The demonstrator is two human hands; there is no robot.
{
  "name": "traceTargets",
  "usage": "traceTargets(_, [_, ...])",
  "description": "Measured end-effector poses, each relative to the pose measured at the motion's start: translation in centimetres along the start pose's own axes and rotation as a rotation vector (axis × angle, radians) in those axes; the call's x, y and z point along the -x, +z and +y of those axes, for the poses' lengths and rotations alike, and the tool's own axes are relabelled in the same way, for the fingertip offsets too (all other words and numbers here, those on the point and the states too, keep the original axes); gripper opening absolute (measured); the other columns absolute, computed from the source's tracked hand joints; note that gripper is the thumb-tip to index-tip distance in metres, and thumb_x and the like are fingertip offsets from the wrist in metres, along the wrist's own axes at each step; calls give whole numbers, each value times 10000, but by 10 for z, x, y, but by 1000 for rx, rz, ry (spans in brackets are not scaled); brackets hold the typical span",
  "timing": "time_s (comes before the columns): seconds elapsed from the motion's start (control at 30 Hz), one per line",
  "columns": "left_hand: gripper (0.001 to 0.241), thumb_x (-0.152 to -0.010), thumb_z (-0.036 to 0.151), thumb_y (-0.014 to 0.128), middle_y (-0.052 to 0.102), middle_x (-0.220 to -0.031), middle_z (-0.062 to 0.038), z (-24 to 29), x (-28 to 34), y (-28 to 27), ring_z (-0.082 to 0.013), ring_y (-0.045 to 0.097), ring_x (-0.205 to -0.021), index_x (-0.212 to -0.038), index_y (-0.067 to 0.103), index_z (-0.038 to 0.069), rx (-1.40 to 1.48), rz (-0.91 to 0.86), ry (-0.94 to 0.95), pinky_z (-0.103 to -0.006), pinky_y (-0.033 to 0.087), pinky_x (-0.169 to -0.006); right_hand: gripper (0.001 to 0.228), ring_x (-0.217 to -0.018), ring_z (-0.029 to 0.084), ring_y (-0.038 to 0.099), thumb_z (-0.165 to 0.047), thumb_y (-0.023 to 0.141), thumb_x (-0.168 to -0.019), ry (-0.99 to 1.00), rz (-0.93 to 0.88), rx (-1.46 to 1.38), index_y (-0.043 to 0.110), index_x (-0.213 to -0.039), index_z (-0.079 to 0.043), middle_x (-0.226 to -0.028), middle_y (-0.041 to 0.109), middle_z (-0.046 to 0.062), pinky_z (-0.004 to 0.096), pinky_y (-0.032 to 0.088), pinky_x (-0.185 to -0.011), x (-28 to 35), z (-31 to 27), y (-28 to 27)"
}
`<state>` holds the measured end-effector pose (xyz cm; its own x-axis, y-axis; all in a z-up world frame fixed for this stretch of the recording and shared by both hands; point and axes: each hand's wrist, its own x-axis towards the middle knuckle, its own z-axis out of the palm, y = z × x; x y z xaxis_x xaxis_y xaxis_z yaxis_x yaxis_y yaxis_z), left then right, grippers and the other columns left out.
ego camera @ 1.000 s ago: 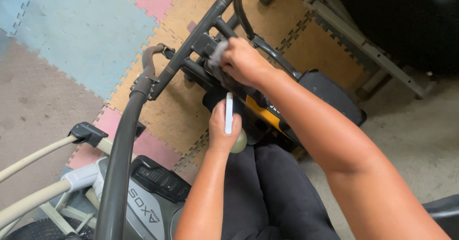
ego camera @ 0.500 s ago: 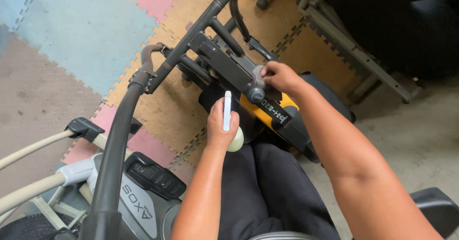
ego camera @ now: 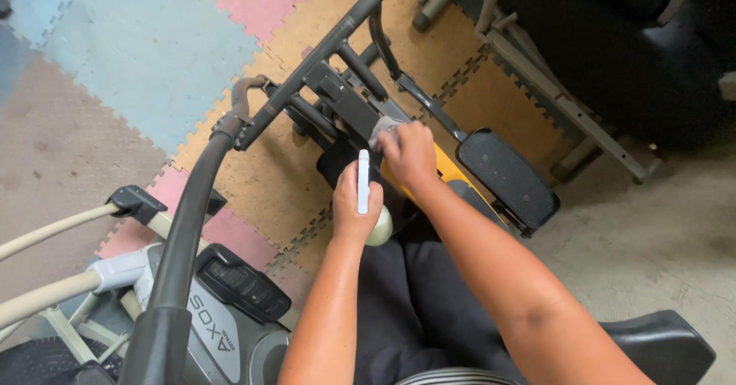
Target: Wiping down cardio machines using a spray cleaner and a cloth.
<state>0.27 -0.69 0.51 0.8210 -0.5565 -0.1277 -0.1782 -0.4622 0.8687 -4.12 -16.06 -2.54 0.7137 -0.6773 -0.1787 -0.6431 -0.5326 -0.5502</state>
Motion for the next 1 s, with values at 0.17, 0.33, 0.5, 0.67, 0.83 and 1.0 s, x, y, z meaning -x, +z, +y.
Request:
traceTargets(0.17, [415, -837, 100, 573, 665, -1116, -276, -7, -2, -3, -475, 645, -1026, -1236, 595, -9, -33, 23, 29, -497, 537, -895, 273, -1066, 275, 638, -348, 665, -996, 217, 129, -509, 732, -985, -84, -1042, 684, 116, 398, 497, -946, -57, 17, 16])
traceTargets(0.33, [403, -848, 106, 585, 680, -1102, -257, -13, -3, -14, -458, 662, -1018, -1242, 605, 21, 29, 11, -32, -478, 548, -876, 235, -1123, 337, 576, -185, 759, -883, -289, 176, -405, 708, -1085, -76, -1119, 637, 127, 425, 475, -980, -90, -80, 5])
traceTargets(0.5, [444, -843, 117, 593, 669, -1097, -253, -17, -16, -29, -451, 668, -1009, -1275, 587, 13, 43, 16, -25, -474, 545, -872, 277, -1111, 361, 560, -74, 794, -767, -389, 52, -252, 727, -1025, -146, -1090, 618, 110, 423, 476, -944, -102, -84, 22])
traceTargets(0.67, [422, -853, 142, 597, 680, -1102, -245, -22, -30, -35, -435, 667, -1012, -1252, 601, 6, -22, 47, -28, -476, 545, -894, 345, -1120, 354, 591, 41, 706, -779, -454, -39, -317, 756, -1062, -150, -1095, 642, 103, 410, 496, -980, -94, -27, 24])
traceTargets(0.83, [411, -851, 133, 599, 667, -1104, -260, -11, -43, -46, -448, 657, -1009, -1237, 596, -11, -1, 36, -17, -485, 538, -884, 275, -1083, 326, 637, 23, 703, -793, -282, -248, -344, 764, -1005, -141, -1059, 653, 102, 386, 515, -951, -86, 17, 2])
traceTargets(1.0, [398, -851, 107, 574, 669, -1113, -260, -15, -50, -38, -448, 658, -1022, -1231, 597, -9, -20, 49, 45, -489, 545, -909, 287, -1099, 284, 659, -33, 688, -856, -63, -142, -496, 732, -1111, -155, -1137, 638, 102, 351, 537, -951, -107, -18, -7])
